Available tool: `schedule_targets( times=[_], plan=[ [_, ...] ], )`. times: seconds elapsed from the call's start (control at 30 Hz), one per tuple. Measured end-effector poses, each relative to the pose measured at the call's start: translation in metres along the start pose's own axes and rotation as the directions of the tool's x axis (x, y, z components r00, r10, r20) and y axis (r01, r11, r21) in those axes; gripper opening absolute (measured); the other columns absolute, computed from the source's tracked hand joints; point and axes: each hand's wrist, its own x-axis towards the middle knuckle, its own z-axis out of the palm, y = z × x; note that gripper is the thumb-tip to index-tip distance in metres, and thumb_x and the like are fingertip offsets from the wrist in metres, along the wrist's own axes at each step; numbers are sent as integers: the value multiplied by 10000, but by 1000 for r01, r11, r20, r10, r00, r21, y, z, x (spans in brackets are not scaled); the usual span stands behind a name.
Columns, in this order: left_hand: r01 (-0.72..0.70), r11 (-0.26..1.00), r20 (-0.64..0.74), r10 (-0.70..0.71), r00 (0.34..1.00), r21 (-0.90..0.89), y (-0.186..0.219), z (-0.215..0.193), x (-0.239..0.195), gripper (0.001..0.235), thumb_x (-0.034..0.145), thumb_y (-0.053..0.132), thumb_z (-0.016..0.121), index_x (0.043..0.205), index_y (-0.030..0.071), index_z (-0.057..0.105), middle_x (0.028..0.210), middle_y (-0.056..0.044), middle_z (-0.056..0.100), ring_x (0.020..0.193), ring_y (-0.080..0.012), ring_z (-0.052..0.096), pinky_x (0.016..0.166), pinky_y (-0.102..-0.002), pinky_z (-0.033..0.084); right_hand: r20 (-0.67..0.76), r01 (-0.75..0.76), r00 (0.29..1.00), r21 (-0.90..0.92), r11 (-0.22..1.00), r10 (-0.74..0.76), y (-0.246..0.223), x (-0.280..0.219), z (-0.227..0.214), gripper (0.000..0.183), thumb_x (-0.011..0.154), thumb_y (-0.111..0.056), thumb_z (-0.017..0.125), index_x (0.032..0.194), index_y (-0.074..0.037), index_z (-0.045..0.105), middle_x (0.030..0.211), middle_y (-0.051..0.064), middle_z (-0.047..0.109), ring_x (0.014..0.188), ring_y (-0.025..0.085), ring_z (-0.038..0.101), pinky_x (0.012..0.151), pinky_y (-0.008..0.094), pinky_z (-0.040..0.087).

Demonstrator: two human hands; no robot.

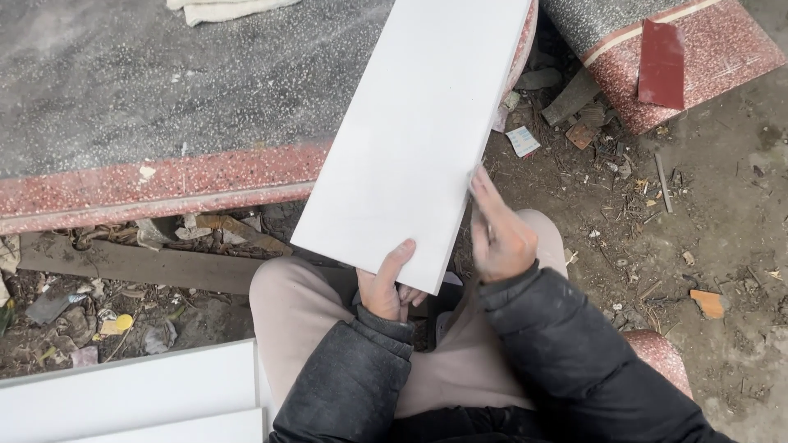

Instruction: The person sands a long white rectangular board using a small sanding block, working along the edges and flat surfaces. The person switches between different sanding blocks and continues sanding the board's edges and faces.

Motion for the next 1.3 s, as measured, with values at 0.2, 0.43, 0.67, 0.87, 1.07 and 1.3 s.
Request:
schedule_targets(
  times=[0.2,0.43,0.67,0.87,1.07,1.3],
  plan=[
    [-16,999,-43,14,999,-43,4,5,-5,405,1006,78,823,1319,-121,658,355,-71,397,219,-158,374,229,-310,402,105,-32,994,55,998,26,-85,-13,-22,425,1160,31,544,1537,47,739,1630,339,675,1450,496,701,1164,644,611],
    [16,999,-114,-22,993,-51,18,18,-10,474,948,100,867,1325,-72,637,377,-70,393,217,-162,371,217,-315,408,24,41,999,51,998,-42,-1,-19,10,390,1196,49,582,1557,99,722,1592,392,683,1399,546,721,1160,623,621],
    [94,995,-185,-87,979,32,16,10,-9,666,906,197,853,1487,-64,657,641,-152,672,298,-188,450,212,-351,330,234,135,962,40,990,-141,-52,-57,-22,525,1249,-106,328,1672,72,582,1731,303,609,1624,433,664,1373,447,580],
    [81,995,-161,-89,983,-58,14,16,-12,557,925,103,876,1399,-43,621,382,-119,410,203,-166,322,168,-360,416,-44,87,995,24,996,-86,-15,2,6,386,1207,0,555,1533,92,741,1577,365,709,1376,537,737,1079,638,659],
    [15,999,-198,-23,980,-43,31,20,-4,608,901,105,881,1449,-7,644,408,-135,485,200,-148,323,161,-340,418,47,156,986,36,987,-157,-45,-47,5,384,1146,-94,585,1398,-22,866,1505,250,817,1317,416,829,998,482,721],
    [87,995,-237,-97,967,-54,27,25,-7,599,888,138,898,1398,-40,641,412,-166,455,205,-166,301,161,-365,422,-17,94,995,-2,996,-94,-71,8,-3,361,1171,-3,568,1435,63,805,1542,334,755,1306,495,785,939,580,710]
  ],
)
